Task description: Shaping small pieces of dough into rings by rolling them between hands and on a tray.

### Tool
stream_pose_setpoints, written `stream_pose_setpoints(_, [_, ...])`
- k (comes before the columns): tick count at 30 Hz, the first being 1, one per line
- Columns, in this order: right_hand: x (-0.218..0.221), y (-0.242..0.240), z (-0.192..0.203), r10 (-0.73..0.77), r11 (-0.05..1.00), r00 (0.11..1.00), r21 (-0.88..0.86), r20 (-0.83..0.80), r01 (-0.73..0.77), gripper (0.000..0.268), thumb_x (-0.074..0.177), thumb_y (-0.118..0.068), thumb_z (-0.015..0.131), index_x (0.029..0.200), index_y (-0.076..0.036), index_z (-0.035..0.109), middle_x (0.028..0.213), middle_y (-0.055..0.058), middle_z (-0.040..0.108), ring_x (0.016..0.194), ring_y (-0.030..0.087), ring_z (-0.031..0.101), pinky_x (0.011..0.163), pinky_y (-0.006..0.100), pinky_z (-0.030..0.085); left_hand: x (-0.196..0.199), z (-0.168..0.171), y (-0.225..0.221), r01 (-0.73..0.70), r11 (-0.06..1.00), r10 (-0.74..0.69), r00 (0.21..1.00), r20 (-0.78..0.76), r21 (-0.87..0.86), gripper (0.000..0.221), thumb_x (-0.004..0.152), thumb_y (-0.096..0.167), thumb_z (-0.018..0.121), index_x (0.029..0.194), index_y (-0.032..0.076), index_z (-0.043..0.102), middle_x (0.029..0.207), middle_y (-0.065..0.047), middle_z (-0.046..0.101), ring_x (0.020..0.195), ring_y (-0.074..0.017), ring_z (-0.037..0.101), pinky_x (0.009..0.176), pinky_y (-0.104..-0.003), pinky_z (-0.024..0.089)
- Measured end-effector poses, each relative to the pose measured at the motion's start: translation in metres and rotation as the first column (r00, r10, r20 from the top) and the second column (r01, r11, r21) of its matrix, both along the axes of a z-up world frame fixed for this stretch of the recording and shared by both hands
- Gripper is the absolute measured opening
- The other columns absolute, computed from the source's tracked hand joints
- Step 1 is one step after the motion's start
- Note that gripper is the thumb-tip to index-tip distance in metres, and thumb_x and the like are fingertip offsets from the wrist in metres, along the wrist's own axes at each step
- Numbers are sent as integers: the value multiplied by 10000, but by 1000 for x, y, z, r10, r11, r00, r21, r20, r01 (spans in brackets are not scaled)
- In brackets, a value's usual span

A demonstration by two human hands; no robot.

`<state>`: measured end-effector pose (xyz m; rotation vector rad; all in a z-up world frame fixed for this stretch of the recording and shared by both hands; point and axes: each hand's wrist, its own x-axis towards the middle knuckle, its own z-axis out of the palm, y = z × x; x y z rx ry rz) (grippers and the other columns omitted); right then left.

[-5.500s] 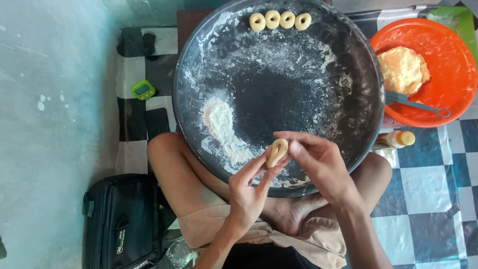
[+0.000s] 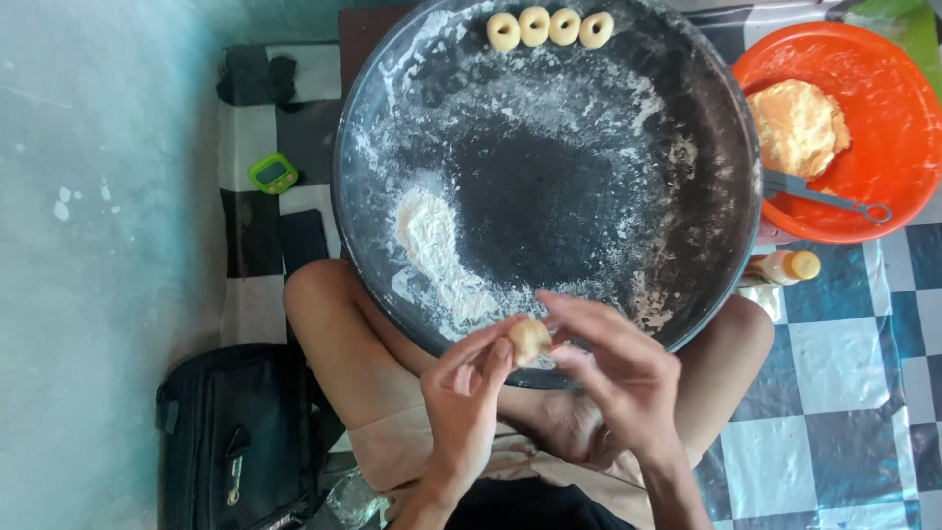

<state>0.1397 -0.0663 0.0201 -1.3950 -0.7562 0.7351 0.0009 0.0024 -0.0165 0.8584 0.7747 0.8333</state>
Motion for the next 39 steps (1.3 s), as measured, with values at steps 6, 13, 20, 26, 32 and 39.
stream_pose_setpoints(6, [-3,5,7,112,992,989,41,95,-117,252,843,50,743,1092,16,739,1148,171,755,1024,223,706,930,333,614,0,5,-5,-32,983,4,988,156,183,346,916,-120,689,1259,-83,658,1172,-164,614,1048,-227,656,951,-317,617])
stream_pose_setpoints(13, [0,-4,5,25,999,989,-31,-143,-30,201,866,65,720,1056,41,777,1076,176,750,934,208,698,831,291,599,-2,2,0,8,798,83,989,-123,602,385,880,-46,761,1246,15,658,1159,-109,641,966,-181,689,829,-274,627])
stream_pose_setpoints(20, [-2,-2,-9,56,994,887,113,-458,-4,126,910,45,711,1025,72,757,935,154,686,796,204,639,660,309,605,-6,16,8,23,672,134,979,-153,740,268,853,-76,766,1093,39,737,978,-56,707,819,-147,700,665,-247,588])
stream_pose_setpoints(26, [-3,-2,-5,76,997,934,24,-349,-72,156,877,64,733,1025,60,782,917,135,699,778,192,665,701,291,613,-6,21,8,79,918,-116,991,71,388,226,978,15,669,1194,-47,693,1094,-126,648,931,-195,659,844,-313,629])
stream_pose_setpoints(32, [-7,-4,-4,30,1000,895,21,-445,-23,114,889,43,732,986,77,782,876,144,683,748,204,636,665,314,595,-3,8,5,16,703,86,990,-108,711,341,883,-72,713,1193,70,689,1227,-102,628,1022,-179,676,928,-319,668])
stream_pose_setpoints(39, [-6,-5,-14,-15,1000,847,10,-532,24,43,903,44,709,871,44,736,868,142,701,746,219,659,596,328,590,-10,13,7,75,606,190,953,-236,792,386,802,-83,823,1140,91,757,1039,-44,697,863,-125,732,714,-213,639])
